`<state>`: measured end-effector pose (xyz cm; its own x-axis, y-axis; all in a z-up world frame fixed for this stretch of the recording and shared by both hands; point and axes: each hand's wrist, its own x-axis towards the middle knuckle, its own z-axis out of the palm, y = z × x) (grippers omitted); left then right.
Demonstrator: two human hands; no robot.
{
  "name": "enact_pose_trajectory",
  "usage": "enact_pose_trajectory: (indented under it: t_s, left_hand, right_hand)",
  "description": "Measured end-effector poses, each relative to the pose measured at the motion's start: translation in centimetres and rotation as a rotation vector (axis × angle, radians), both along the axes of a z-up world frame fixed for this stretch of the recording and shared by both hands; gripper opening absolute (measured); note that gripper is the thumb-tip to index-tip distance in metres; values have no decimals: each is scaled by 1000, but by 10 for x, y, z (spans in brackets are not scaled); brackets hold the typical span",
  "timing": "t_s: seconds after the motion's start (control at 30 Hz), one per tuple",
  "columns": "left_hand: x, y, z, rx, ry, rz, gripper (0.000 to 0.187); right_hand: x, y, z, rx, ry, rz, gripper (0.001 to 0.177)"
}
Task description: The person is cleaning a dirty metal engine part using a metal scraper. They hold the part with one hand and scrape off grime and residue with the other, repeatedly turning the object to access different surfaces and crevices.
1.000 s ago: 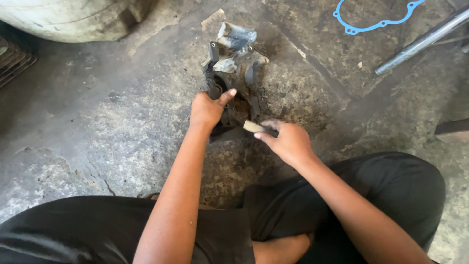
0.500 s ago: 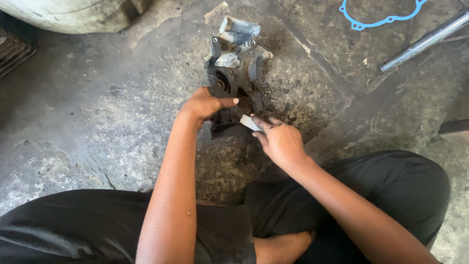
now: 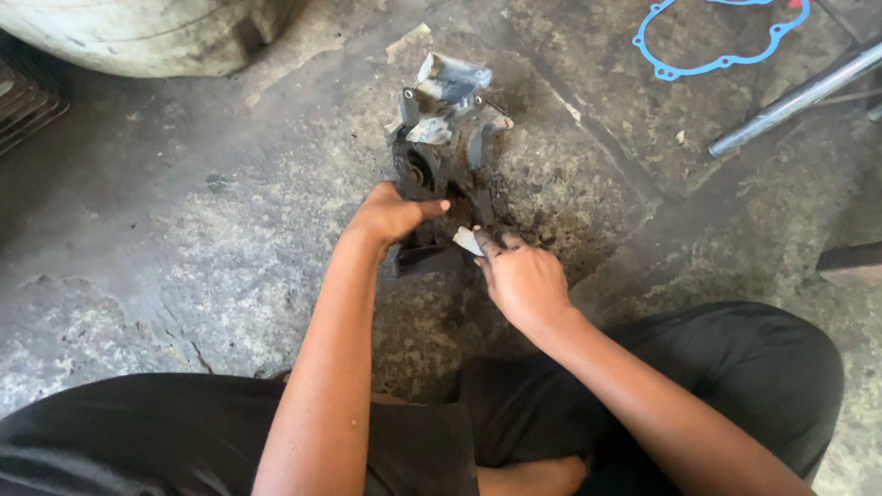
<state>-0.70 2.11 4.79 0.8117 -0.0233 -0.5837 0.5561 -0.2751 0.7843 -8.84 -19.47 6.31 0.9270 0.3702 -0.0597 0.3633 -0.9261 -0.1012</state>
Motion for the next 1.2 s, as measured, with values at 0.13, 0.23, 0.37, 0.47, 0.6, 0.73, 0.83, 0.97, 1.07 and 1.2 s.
enact_pose_trajectory:
  t_s: [0.13, 0.23, 0.37, 0.47, 0.6, 0.73, 0.83, 0.97, 1.07, 1.2]
  left_hand:
    - [-1, 1, -2, 8, -10, 1, 46]
    - [3, 2, 2, 60, -20, -3, 50]
    - [-3, -2, 2, 17, -9, -21, 45]
    - [0, -2, -4, 0, -31, -19, 46]
    - [-5, -4, -8, -69, -138, 2, 44]
    - [-6, -6, -6, -25, -114, 28, 43]
    - [-8, -8, -13, -69, -145, -4, 44]
    - [-4, 3, -13, 4, -136, -19, 48]
    - [-3, 1, -14, -15, -125, -18, 48]
    - [-3, 1, -14, -5, -128, -10, 48]
  right_hand:
    - [-1, 2, -2, -30, 15, -1, 46]
    - [-3, 5, -2, -20, 29, -27, 47]
    - [-1, 5, -4, -67, 37, -22, 47]
    - [-2, 11, -7, -103, 96, -78, 45]
    - [-4, 21, -3, -91, 84, -132, 47]
    - [-4, 23, 1, -62, 56, -143, 50]
    - [-5, 10, 2, 37, -13, -127, 47]
    - [5, -12, 3, 99, 67, -227, 43]
    - [21, -39, -5, 132, 14, -275, 52]
    - [18, -38, -19, 136, 184, -214, 34]
